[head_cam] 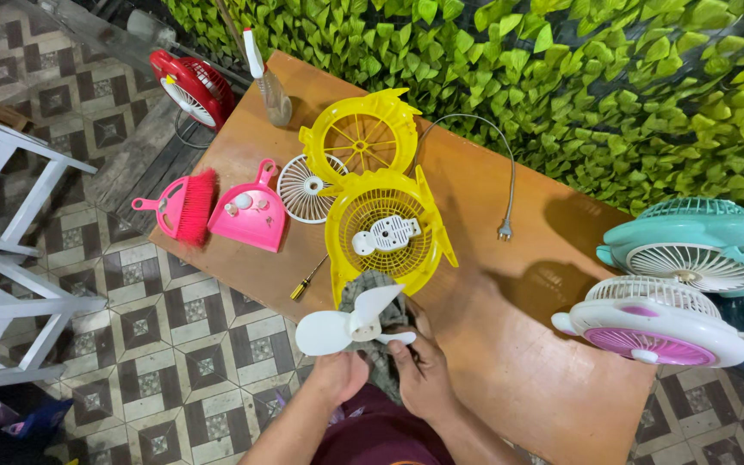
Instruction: The person wipes the interior of a yellow electric fan housing with a cloth, then cleans the fan blade and motor housing. They place the cleaned blade back into the fan housing and continue wiping the interior.
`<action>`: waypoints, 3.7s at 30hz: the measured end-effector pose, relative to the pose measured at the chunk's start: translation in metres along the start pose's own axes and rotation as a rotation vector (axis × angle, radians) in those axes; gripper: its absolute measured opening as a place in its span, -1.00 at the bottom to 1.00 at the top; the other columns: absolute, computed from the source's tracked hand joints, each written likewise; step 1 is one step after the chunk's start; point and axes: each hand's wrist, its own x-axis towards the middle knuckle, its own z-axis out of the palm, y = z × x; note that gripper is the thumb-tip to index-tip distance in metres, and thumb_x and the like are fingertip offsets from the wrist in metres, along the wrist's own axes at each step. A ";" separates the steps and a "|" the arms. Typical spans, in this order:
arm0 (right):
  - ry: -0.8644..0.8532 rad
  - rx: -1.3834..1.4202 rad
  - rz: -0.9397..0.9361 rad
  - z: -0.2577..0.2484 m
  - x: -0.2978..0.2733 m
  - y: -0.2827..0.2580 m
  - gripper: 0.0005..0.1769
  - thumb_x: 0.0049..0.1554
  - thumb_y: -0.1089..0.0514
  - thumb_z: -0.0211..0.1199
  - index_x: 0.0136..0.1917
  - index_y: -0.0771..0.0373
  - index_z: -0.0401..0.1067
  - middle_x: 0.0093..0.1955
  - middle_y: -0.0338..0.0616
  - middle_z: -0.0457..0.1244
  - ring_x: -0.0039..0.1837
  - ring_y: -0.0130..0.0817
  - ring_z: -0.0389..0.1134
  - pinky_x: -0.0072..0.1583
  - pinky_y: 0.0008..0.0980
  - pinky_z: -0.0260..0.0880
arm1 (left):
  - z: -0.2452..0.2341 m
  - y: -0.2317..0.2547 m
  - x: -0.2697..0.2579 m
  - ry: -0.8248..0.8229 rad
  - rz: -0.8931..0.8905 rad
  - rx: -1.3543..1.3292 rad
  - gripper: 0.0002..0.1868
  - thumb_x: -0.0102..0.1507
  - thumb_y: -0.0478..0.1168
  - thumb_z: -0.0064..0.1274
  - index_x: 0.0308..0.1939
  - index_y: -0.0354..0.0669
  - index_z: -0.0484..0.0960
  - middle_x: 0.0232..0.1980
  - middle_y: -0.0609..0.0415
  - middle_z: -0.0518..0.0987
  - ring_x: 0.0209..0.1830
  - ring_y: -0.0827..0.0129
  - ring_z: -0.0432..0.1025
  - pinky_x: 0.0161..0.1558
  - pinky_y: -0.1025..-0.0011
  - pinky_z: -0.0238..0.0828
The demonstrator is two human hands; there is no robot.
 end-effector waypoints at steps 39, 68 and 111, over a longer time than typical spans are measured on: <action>0.295 0.163 0.114 -0.054 -0.005 -0.024 -0.71 0.17 0.26 0.21 0.17 0.27 0.32 0.05 -0.13 0.25 0.08 -0.42 0.31 0.14 -0.45 0.35 | 0.087 0.075 -0.020 0.071 0.292 0.500 -0.54 0.35 -0.19 0.00 0.35 -0.11 0.45 0.22 -0.03 0.57 0.07 0.28 0.52 -0.02 0.19 0.54; 0.256 -0.680 -0.097 -0.025 0.045 0.006 -0.56 0.23 0.30 0.20 0.38 0.12 0.42 0.24 -0.04 0.31 0.25 0.05 0.28 0.29 -0.05 0.32 | 0.074 0.055 -0.025 -0.018 0.379 0.953 -0.36 0.49 0.17 -0.54 0.02 -0.29 0.51 -0.12 0.07 0.54 -0.10 0.41 0.41 -0.01 0.39 0.39; -0.515 -0.628 0.108 0.008 0.119 -0.049 -0.68 0.17 -0.08 0.32 0.05 0.18 0.50 -0.03 -0.01 0.40 0.06 0.01 0.43 0.06 -0.10 0.43 | 0.117 0.108 -0.052 -0.228 0.054 1.828 -0.72 0.23 -0.21 0.01 -0.01 -0.22 0.51 -0.20 -0.23 0.63 -0.13 -0.17 0.53 -0.11 -0.02 0.46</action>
